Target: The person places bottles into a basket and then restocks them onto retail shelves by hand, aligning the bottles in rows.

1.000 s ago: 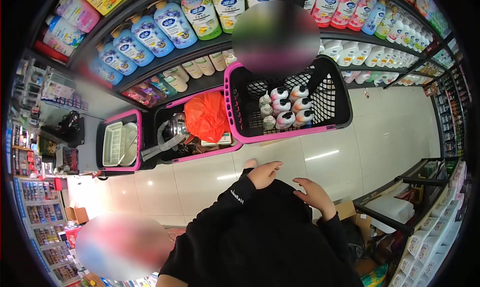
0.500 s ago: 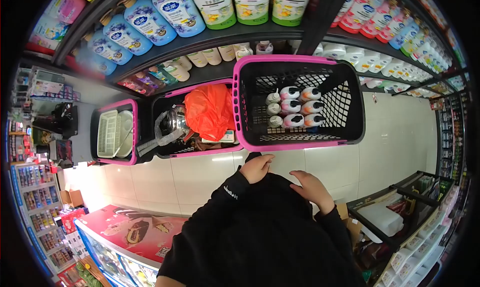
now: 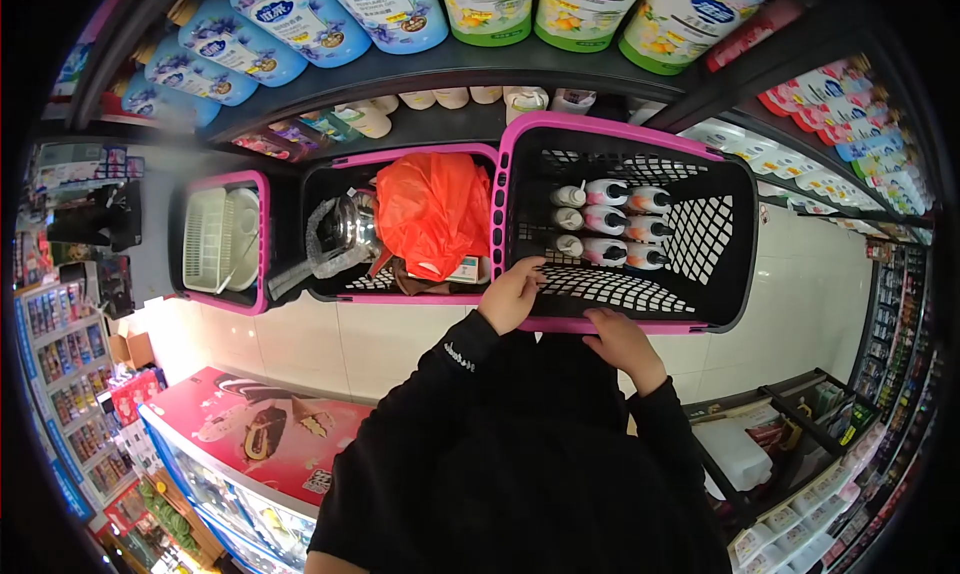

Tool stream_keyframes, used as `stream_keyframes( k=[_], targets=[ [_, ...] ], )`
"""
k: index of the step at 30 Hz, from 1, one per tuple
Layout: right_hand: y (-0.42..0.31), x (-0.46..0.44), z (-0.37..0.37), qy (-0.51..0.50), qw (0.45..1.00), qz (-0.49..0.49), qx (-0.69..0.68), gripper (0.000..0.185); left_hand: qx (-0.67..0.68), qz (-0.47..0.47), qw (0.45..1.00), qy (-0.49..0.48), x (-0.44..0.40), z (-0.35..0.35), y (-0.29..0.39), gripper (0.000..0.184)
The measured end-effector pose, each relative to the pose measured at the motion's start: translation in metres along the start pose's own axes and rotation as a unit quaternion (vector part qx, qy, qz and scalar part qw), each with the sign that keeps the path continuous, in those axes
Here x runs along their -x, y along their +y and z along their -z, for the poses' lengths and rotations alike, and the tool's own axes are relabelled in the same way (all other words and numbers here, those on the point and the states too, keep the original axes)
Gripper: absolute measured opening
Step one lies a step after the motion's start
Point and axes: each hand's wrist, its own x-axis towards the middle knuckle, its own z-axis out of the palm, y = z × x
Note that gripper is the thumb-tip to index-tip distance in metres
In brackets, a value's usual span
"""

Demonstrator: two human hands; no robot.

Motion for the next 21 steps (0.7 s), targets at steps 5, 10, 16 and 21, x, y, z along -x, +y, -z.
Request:
stream_keyframes(
  k=[5,10,16,21],
  targets=[
    [0.055,-0.023,-0.023,-0.058,0.998,-0.036,-0.017,0.04,0.132,0.142,0.98,0.049,-0.025,-0.041,-0.034,0.048],
    [0.084,-0.063,-0.027,-0.209,0.974,-0.083,0.043,0.041,0.35,0.352,0.862,0.107,-0.052,-0.06,-0.063,0.054],
    [0.124,-0.095,-0.059,-0.171,0.981,-0.077,-0.053,0.055,0.391,0.446,0.784,0.185,-0.095,-0.091,-0.13,0.052],
    [0.131,-0.118,-0.069,-0.161,0.982,-0.05,0.084,0.052,0.458,0.513,0.701,0.192,-0.124,-0.118,-0.197,0.04]
  ],
)
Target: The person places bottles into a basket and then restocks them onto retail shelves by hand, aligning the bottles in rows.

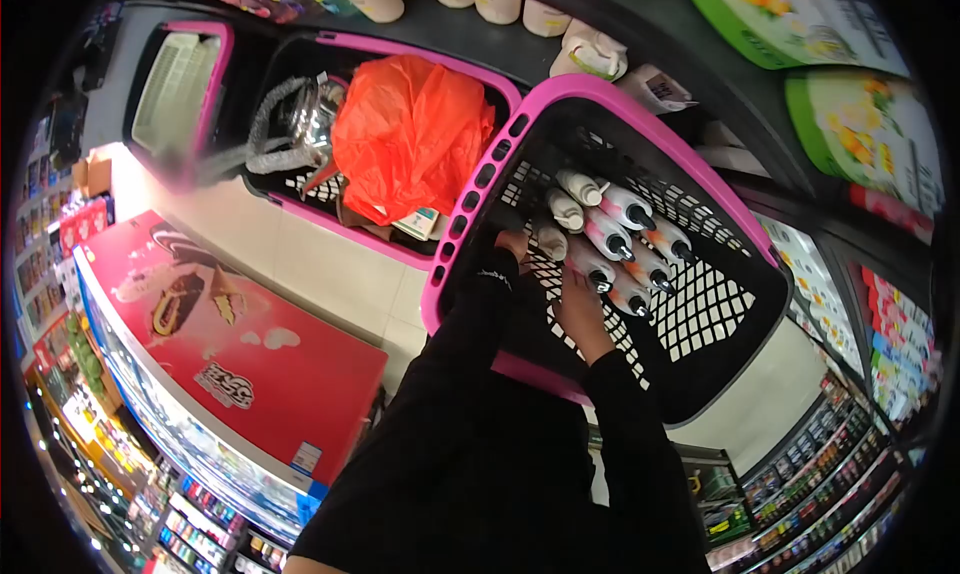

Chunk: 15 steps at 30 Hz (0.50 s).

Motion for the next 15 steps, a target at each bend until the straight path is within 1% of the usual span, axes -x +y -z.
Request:
stream_keyframes(
  k=[1,3,5,6,7,8,9,10,11,13,14,15],
  targets=[
    [0.005,-0.006,-0.008,-0.01,1.0,0.004,0.004,0.052,0.014,0.021,1.0,0.004,-0.015,0.0,-0.004,0.038],
    [0.012,-0.023,-0.021,0.095,0.986,0.026,0.135,0.049,0.041,0.057,0.997,0.01,-0.043,0.003,-0.007,0.035],
    [0.016,-0.035,-0.025,0.074,0.984,0.045,0.154,0.047,0.074,0.095,0.993,0.015,-0.066,0.006,-0.017,0.034],
    [0.015,-0.042,-0.027,0.06,0.983,0.026,0.169,0.046,0.094,0.113,0.989,0.017,-0.074,0.007,-0.022,0.034],
    [0.015,-0.05,-0.028,0.052,0.981,0.005,0.186,0.046,0.108,0.112,0.988,0.015,-0.072,0.002,-0.017,0.034],
    [0.016,-0.058,-0.027,0.02,0.979,0.012,0.202,0.046,0.067,0.131,0.989,0.023,-0.07,-0.006,-0.011,0.038],
    [0.017,-0.065,-0.028,0.017,0.978,0.02,0.208,0.046,0.023,0.153,0.987,0.033,-0.071,-0.011,-0.007,0.041],
    [0.018,-0.069,-0.031,0.015,0.972,0.025,0.231,0.044,0.077,0.163,0.984,0.004,-0.099,-0.013,-0.02,0.046],
    [0.02,-0.072,-0.033,0.013,0.967,0.028,0.253,0.043,0.081,0.165,0.983,0.003,-0.124,-0.012,-0.034,0.046],
    [0.025,-0.075,-0.038,0.03,0.962,0.044,0.268,0.04,0.217,0.153,0.951,-0.16,-0.155,-0.013,-0.05,0.04],
    [0.026,-0.076,-0.038,0.023,0.966,0.043,0.253,0.039,0.161,0.139,0.975,-0.057,-0.087,-0.029,-0.01,0.034],
    [0.027,-0.076,-0.038,0.017,0.97,0.043,0.24,0.037,0.164,0.138,0.975,-0.061,-0.095,-0.031,-0.011,0.034]
  ],
)
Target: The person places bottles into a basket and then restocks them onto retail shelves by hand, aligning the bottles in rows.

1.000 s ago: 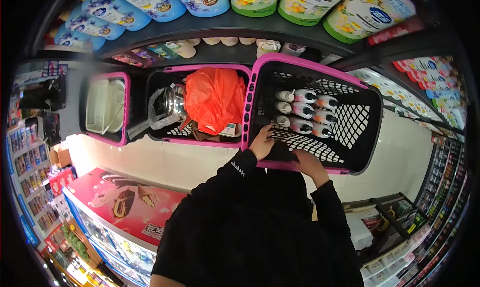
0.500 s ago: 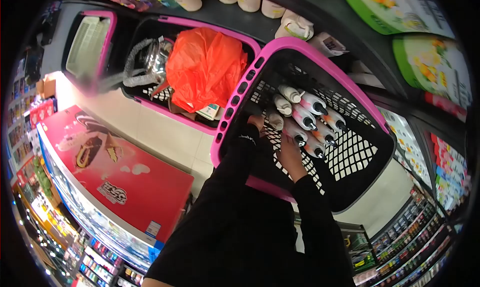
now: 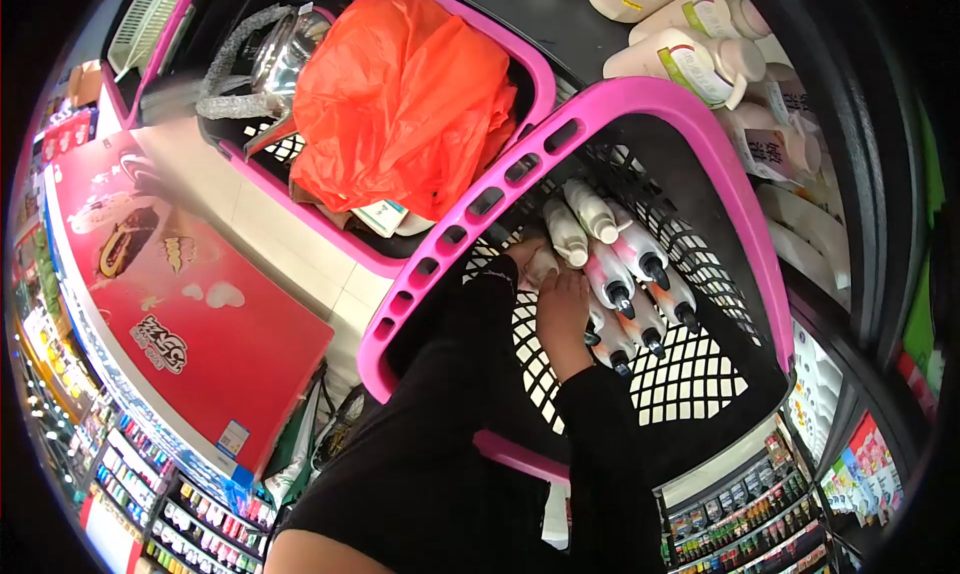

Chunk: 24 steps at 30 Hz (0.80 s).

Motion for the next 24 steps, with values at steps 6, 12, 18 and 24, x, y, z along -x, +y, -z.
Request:
stream_keyframes(
  k=[6,12,18,24],
  targets=[
    [0.0,0.0,-0.009,0.077,0.997,0.018,-0.008,0.032,0.047,-0.082,0.984,-0.148,-0.054,0.018,-0.012,0.034],
    [-0.008,0.007,-0.004,0.051,0.998,0.016,-0.017,0.033,-0.012,-0.084,0.989,-0.119,-0.005,0.01,-0.004,0.035],
    [-0.007,0.044,0.029,0.094,0.983,0.017,-0.155,0.045,-0.022,-0.105,0.984,-0.139,-0.032,0.025,-0.027,0.026],
    [0.002,0.102,0.08,0.126,0.887,0.07,-0.439,0.063,-0.558,-0.581,0.593,-0.022,-0.113,0.074,-0.025,0.04]
  ],
)
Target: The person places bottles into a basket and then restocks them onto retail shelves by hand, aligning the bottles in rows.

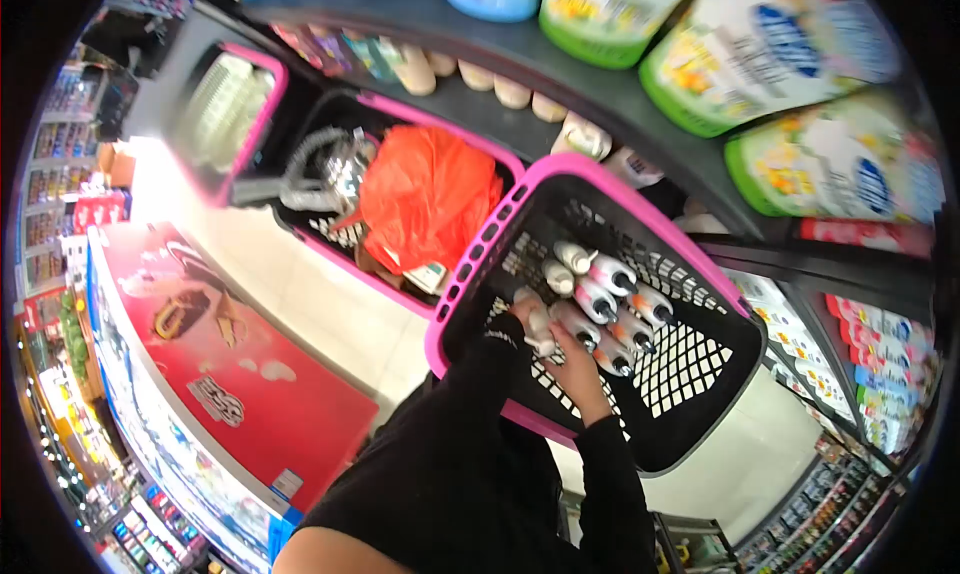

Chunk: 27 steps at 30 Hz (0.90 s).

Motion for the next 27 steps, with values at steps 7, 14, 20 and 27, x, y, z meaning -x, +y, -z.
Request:
stream_keyframes(
  k=[7,14,20,27],
  targets=[
    [-0.039,0.047,0.012,0.167,0.983,0.065,-0.035,0.064,0.422,0.347,0.835,-0.073,0.045,0.13,0.284,0.032],
    [-0.092,0.073,0.057,0.225,0.964,0.142,-0.006,0.056,0.597,0.273,0.753,-0.037,0.089,0.148,0.388,0.03],
    [-0.122,0.094,0.095,0.186,0.938,0.265,0.122,0.062,0.619,0.251,0.724,-0.173,0.114,0.175,0.458,0.028],
    [-0.144,0.114,0.136,0.205,0.961,0.184,0.029,0.066,0.541,0.235,0.778,-0.217,0.146,0.196,0.476,0.051]
  ],
)
